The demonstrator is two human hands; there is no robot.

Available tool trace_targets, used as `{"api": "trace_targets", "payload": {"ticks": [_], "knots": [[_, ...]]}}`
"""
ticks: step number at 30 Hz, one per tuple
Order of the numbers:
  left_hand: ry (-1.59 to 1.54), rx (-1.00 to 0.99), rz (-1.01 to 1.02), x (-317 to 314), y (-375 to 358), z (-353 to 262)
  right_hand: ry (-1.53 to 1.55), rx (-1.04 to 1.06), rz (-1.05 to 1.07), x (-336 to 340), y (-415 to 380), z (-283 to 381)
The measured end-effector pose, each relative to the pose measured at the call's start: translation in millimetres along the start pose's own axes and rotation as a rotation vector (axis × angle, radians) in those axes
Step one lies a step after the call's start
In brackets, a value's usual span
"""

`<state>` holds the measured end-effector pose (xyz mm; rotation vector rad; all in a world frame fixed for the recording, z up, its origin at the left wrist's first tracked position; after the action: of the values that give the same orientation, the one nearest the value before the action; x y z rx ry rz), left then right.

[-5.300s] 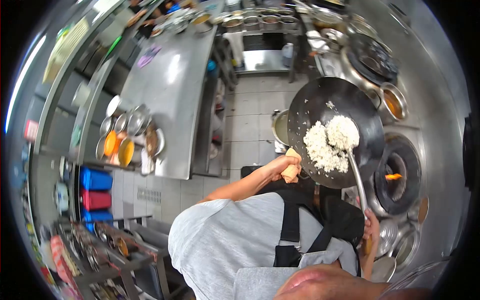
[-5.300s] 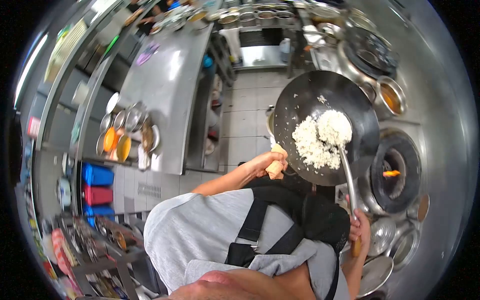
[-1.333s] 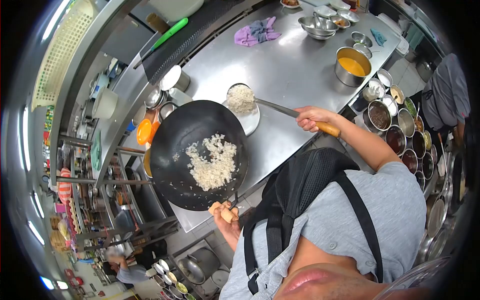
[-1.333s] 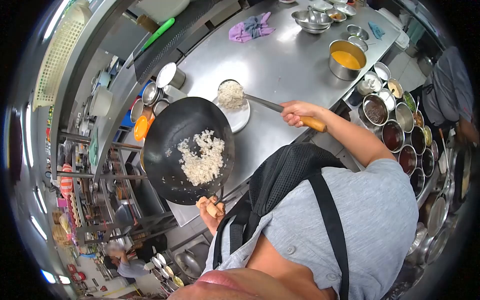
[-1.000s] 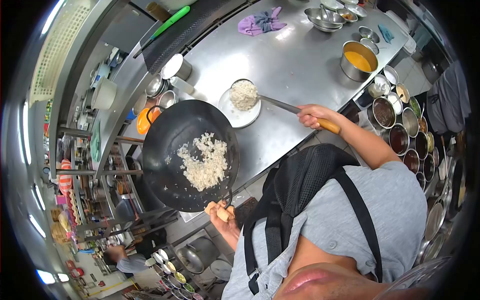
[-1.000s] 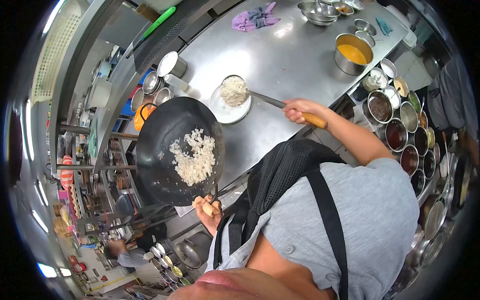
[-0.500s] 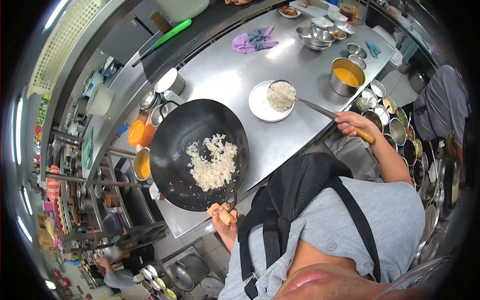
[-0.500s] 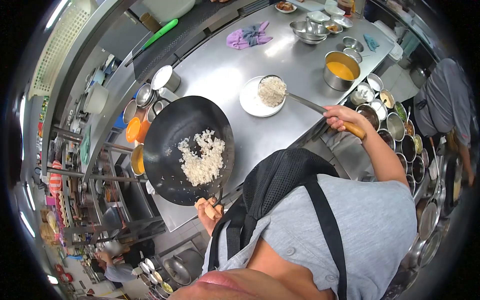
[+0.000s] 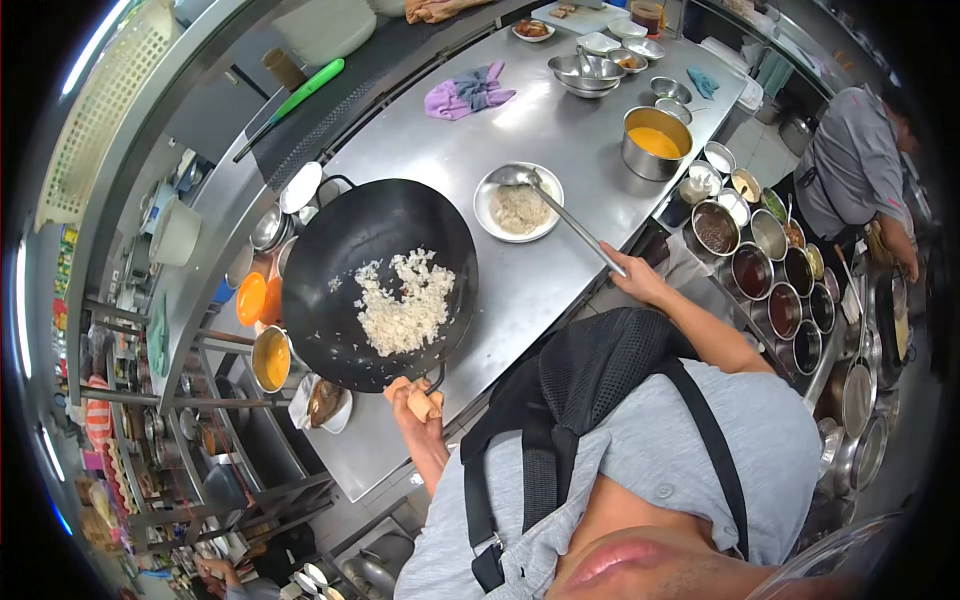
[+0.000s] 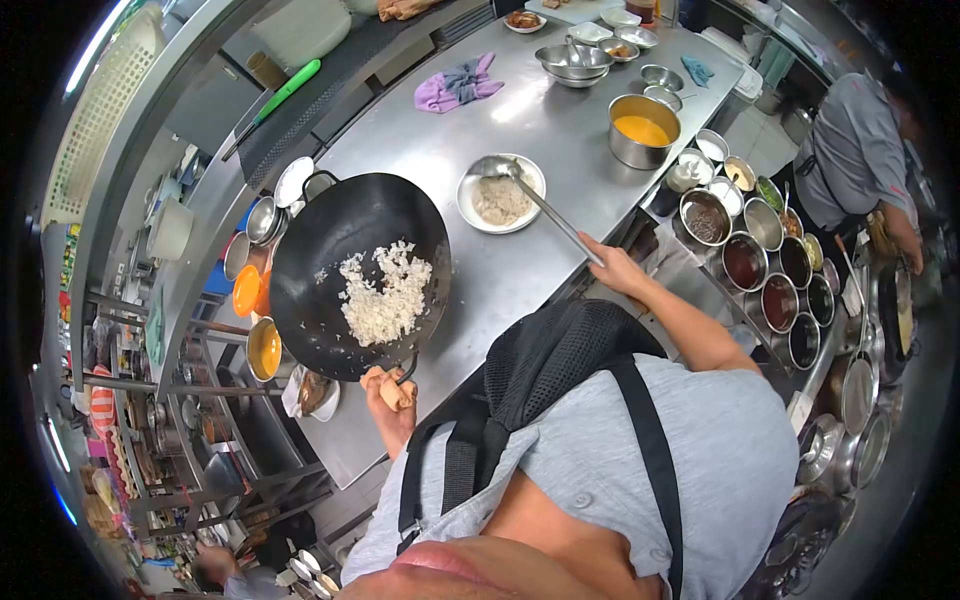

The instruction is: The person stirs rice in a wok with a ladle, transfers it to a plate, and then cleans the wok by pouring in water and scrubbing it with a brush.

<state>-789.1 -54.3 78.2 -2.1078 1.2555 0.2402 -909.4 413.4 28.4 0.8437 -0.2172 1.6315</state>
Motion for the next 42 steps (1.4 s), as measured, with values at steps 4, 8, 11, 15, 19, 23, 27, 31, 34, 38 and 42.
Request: {"api": "trace_targets", "payload": {"ticks": [4, 8, 11, 15, 19, 23, 27, 31, 34, 38, 42], "knots": [[0.024, 0.006, 0.006, -4.8, 14.7, -6.9, 0.801, -0.589, 0.031, -11.0, -10.5, 31.1], [0.117, 0.029, 0.075, -4.9, 39.3, -6.6, 1.038, -0.548, 0.027, 2.1, -13.4, 90.4], [0.122, 0.013, 0.197, -12.1, 56.0, -8.5, 1.025, -0.438, 0.072, -22.1, -20.0, 113.9], [0.040, 0.083, 0.169, -56.1, 87.7, -9.4, 0.425, -0.063, 0.057, -86.3, 7.7, 93.6], [0.100, 0.081, 0.204, -72.0, 100.1, -6.3, 0.334, -0.358, 0.161, -78.1, 46.2, 122.7], [0.124, 0.174, 0.304, -88.4, 109.2, -1.5, 0.258, -0.196, 0.048, -70.2, 96.8, 147.0], [0.236, 0.150, 0.406, -101.8, 118.7, -6.5, 0.267, -0.104, 0.113, -75.1, 100.2, 164.0], [0.261, 0.084, 0.398, -104.4, 132.8, -11.7, -0.183, -0.273, 0.395, -37.8, 41.4, 138.0], [0.200, 0.131, 0.374, -101.5, 132.9, -12.3, -0.571, -0.228, 0.371, 8.9, 7.8, 101.5], [0.187, 0.094, 0.425, -115.3, 140.1, -9.4, -0.553, -0.309, 0.223, 16.9, 30.5, 121.8], [0.184, 0.089, 0.404, -137.1, 134.9, -13.4, -0.349, -0.318, 0.260, -0.5, 32.9, 121.0]]}}
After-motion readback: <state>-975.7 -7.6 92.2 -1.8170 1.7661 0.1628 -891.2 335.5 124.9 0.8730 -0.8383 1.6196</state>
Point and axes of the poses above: each hand's wrist, its own y-axis towards the middle knuckle, its own x-axis out of the back of the hand, z = x × y, the point moved 7 cm from there along y, towards the middle knuckle, and after that the axes turned 8 degrees about y, right-handed, at the moved point
